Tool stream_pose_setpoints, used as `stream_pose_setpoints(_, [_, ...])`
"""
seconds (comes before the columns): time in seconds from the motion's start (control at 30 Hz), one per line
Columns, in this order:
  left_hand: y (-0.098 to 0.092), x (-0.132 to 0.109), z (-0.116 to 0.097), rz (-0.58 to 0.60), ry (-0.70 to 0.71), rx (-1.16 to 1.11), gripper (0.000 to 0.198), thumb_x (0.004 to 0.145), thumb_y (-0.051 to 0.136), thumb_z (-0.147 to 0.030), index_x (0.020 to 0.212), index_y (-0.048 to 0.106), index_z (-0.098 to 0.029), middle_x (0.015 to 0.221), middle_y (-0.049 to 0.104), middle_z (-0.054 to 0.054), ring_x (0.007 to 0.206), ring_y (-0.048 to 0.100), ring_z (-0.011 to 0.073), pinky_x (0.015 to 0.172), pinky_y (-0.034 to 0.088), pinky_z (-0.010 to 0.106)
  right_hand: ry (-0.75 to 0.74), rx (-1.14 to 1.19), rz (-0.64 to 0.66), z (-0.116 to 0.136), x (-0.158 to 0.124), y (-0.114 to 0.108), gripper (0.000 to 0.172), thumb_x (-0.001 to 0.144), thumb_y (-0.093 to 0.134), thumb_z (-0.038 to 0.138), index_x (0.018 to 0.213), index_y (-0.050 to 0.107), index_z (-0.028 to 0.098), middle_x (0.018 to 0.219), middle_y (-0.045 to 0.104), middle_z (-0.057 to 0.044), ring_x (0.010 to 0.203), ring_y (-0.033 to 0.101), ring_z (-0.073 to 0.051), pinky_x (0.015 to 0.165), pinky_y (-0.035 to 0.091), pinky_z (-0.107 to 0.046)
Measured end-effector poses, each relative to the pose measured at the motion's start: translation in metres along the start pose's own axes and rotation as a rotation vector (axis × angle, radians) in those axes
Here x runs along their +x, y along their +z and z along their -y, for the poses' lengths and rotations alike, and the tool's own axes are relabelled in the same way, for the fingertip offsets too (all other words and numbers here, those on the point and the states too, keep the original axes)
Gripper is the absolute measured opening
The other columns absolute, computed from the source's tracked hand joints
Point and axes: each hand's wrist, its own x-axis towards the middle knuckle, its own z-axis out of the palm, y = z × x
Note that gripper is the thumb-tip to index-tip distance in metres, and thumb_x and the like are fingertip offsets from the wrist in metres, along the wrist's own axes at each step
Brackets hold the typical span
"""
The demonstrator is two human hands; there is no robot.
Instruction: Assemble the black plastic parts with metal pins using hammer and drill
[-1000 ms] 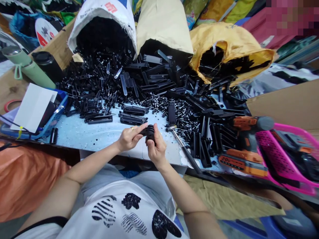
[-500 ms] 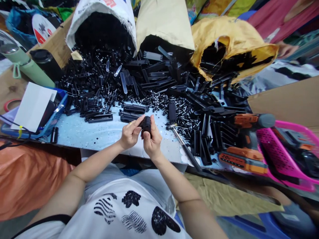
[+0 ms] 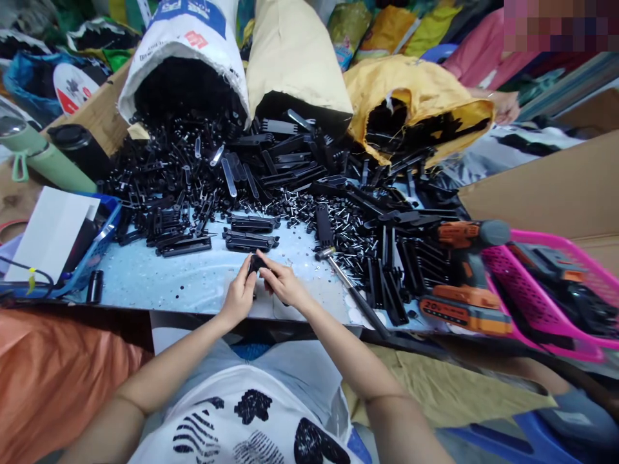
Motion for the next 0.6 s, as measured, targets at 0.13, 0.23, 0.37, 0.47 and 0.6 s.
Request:
stream_pose_setpoints(0.13, [-0.004, -0.022, 0.010, 0.043, -0.124, 0.171, 0.063, 0.094, 0.037, -0.042, 0.145, 0.019, -0.010, 0.093, 0.065, 0.011, 0.064, 0.062, 0.0159, 0.064, 0.052, 0.031, -0.060, -0.326, 0.021, -0.012, 0.009, -0.013, 0.047, 0.093, 0.039, 0.045, 0.131, 0.050, 0.021, 0.110, 0.064, -0.009, 0.091, 0.062, -0.017, 0.080, 0.050, -0.031])
stream_pose_setpoints(0.23, [-0.014, -0.033, 0.016, -0.043, -0.064, 0.480, 0.063, 0.090, 0.044, -0.043, 0.143, 0.026, -0.012, 0.120, 0.052, 0.021, 0.093, 0.061, 0.0244, 0.078, 0.051, 0.039, -0.042, -0.478, -0.041, -0.023, 0.027, -0.049, 0.044, 0.092, 0.040, 0.047, 0.123, 0.057, 0.021, 0.107, 0.064, -0.009, 0.094, 0.060, -0.018, 0.080, 0.049, -0.031])
stream_pose_setpoints(0.37, [-0.025, -0.042, 0.029, -0.108, 0.180, 0.658, 0.054, 0.090, 0.048, -0.037, 0.137, 0.037, -0.014, 0.121, 0.051, 0.019, 0.114, 0.050, 0.0295, 0.092, 0.044, 0.045, -0.016, -0.630, -0.232, -0.049, 0.071, -0.128, 0.042, 0.091, 0.043, 0.044, 0.120, 0.059, 0.019, 0.104, 0.064, -0.009, 0.095, 0.058, -0.019, 0.084, 0.046, -0.032])
stream_pose_setpoints(0.47, [-0.028, -0.045, 0.038, -0.114, 0.334, 0.728, 0.046, 0.088, 0.051, -0.030, 0.131, 0.043, -0.014, 0.117, 0.054, 0.017, 0.114, 0.050, 0.0299, 0.093, 0.041, 0.045, 0.076, -0.783, -0.368, -0.075, 0.110, -0.195, 0.044, 0.091, 0.043, 0.041, 0.125, 0.054, 0.016, 0.113, 0.059, -0.012, 0.106, 0.052, -0.023, 0.093, 0.041, -0.035])
stream_pose_setpoints(0.6, [-0.025, -0.046, 0.043, -0.140, 0.396, 0.762, 0.042, 0.088, 0.049, -0.026, 0.128, 0.046, -0.015, 0.117, 0.056, 0.016, 0.116, 0.049, 0.0307, 0.095, 0.038, 0.045, 0.353, -0.883, -0.438, -0.117, 0.159, -0.274, 0.049, 0.089, 0.047, 0.037, 0.130, 0.046, 0.011, 0.124, 0.050, -0.018, 0.117, 0.043, -0.029, 0.096, 0.036, -0.041])
